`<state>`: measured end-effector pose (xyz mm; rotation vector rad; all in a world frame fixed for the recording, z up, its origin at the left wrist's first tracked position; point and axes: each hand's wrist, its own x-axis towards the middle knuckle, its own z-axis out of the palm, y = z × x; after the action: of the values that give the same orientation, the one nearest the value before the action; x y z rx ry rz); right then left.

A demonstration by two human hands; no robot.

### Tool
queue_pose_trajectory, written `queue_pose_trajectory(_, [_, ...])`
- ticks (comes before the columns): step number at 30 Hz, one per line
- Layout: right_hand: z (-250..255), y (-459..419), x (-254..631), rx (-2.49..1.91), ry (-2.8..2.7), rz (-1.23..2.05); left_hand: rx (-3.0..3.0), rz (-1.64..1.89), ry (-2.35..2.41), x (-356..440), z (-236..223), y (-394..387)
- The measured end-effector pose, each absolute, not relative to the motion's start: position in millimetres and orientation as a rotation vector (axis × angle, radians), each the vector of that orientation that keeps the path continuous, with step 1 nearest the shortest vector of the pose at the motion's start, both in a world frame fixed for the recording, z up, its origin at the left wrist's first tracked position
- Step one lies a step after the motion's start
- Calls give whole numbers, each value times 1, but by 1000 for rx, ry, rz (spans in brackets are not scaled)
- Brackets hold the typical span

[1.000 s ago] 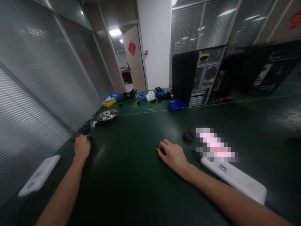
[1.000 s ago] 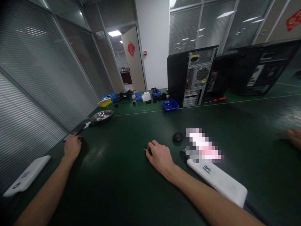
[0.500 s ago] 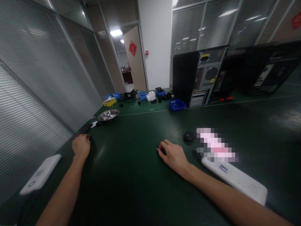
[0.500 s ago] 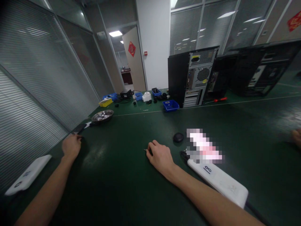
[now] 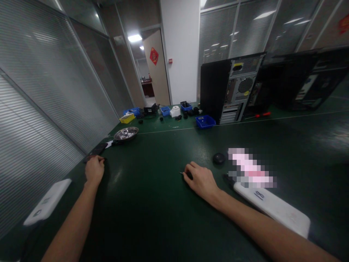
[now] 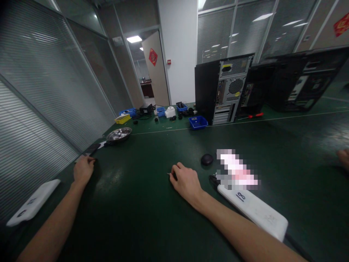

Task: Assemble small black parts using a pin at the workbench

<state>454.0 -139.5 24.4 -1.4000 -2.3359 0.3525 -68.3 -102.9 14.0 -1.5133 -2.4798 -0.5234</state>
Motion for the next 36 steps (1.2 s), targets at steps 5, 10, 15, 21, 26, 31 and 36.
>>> queue_pose_trajectory(5, [22,-139,454,-1394,-2321,342,-1671,-693,-2443,-40,31,-96])
queue_pose_trajectory(10, [20,-138,453,-1392,-2315,339,-2210,-864,-2165,76,45,-96])
queue_pose_trajectory(15, [17,-136,452,-1420,-2295,304,-3113,-1064,-1529,198,32,-129])
queue_pose_trajectory(21, [17,-136,450,-1419,-2247,309,-3128,-1112,-1510,218,18,-142])
queue_pose_trajectory(26, [20,-138,450,-1365,-2240,344,-3033,-1080,-1687,213,21,-139])
queue_pose_trajectory(31, [19,-139,451,-1314,-2250,354,-3070,-1115,-1640,214,22,-140])
queue_pose_trajectory(36, [19,-139,451,-1242,-2281,372,-3087,-1177,-1600,211,23,-140])
